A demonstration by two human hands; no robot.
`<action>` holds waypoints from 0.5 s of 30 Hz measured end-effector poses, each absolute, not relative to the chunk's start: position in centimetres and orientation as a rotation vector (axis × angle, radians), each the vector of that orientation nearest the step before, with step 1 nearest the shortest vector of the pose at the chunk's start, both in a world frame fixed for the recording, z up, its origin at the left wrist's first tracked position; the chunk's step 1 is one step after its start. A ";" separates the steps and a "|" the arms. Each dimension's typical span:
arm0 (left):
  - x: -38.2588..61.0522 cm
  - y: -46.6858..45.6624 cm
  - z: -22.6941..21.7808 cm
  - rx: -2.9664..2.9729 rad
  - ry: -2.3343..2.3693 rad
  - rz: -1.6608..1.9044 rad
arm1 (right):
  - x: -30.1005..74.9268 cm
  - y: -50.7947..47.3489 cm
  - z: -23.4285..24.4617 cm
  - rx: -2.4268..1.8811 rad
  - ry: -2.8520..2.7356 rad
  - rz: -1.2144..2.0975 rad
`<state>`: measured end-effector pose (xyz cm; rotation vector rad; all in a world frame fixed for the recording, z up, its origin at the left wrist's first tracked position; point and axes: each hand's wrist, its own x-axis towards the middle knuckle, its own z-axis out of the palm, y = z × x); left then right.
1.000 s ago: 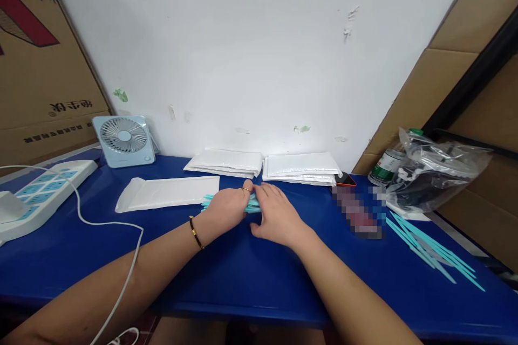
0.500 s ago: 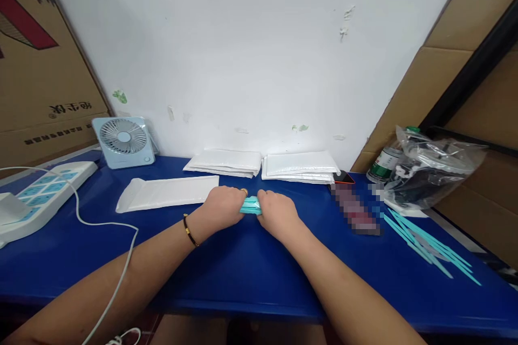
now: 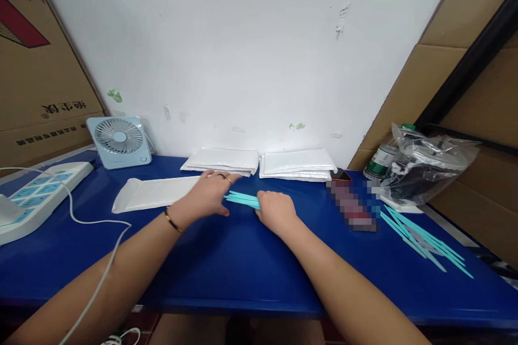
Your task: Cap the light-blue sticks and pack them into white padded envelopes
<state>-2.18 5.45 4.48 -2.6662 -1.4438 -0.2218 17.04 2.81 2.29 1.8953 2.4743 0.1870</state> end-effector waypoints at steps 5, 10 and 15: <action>-9.9 9.6 4.4 -2.430 -2.209 0.023 | 18.4 3.6 2.5 1.933 2.463 0.182; -12.8 10.6 4.7 -2.586 -2.276 -0.107 | 18.7 3.6 2.4 1.955 2.520 0.132; -10.7 9.7 5.5 -2.492 -2.342 -1.279 | 20.6 4.1 2.9 2.099 2.585 -0.006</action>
